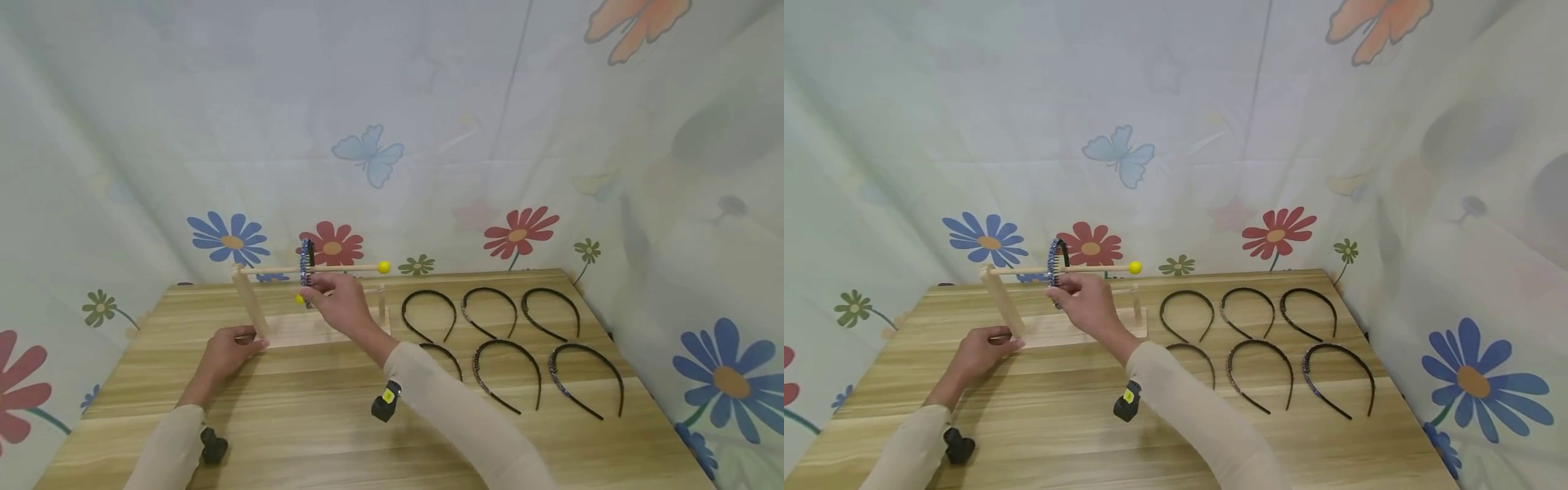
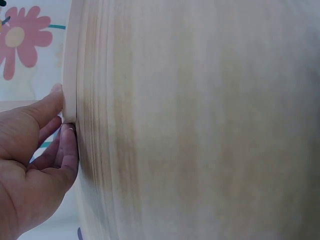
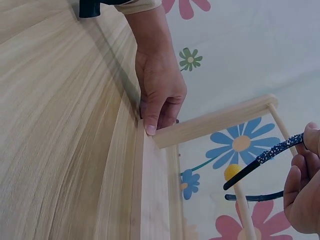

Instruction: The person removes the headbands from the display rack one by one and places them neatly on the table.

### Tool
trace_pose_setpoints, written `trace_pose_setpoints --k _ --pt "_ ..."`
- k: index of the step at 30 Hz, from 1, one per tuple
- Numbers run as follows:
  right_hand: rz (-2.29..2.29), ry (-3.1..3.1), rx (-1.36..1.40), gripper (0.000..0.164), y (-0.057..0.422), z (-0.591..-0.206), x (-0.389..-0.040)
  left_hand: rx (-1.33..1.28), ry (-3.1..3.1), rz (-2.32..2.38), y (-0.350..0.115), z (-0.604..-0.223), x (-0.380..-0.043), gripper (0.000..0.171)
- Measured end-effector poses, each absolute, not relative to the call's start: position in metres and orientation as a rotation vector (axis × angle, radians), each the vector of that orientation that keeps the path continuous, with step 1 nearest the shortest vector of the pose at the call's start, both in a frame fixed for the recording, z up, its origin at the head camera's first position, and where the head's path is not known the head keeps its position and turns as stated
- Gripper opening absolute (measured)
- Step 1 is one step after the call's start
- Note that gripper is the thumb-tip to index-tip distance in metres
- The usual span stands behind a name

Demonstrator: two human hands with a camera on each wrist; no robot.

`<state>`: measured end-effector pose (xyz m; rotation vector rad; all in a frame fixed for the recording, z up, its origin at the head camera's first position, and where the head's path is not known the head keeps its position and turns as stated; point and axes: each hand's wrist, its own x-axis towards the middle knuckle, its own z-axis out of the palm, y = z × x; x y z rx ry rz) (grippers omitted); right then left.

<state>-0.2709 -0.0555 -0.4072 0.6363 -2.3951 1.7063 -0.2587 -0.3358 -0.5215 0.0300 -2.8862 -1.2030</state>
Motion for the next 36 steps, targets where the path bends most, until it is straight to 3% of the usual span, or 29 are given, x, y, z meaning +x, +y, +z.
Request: trace_pose_setpoints --k 36 --pt "1.729 -2.295 0.600 0.023 0.007 -0.403 -0.275 0.029 -2.884 -1.218 -0.337 -0.525 -0.260 0.055"
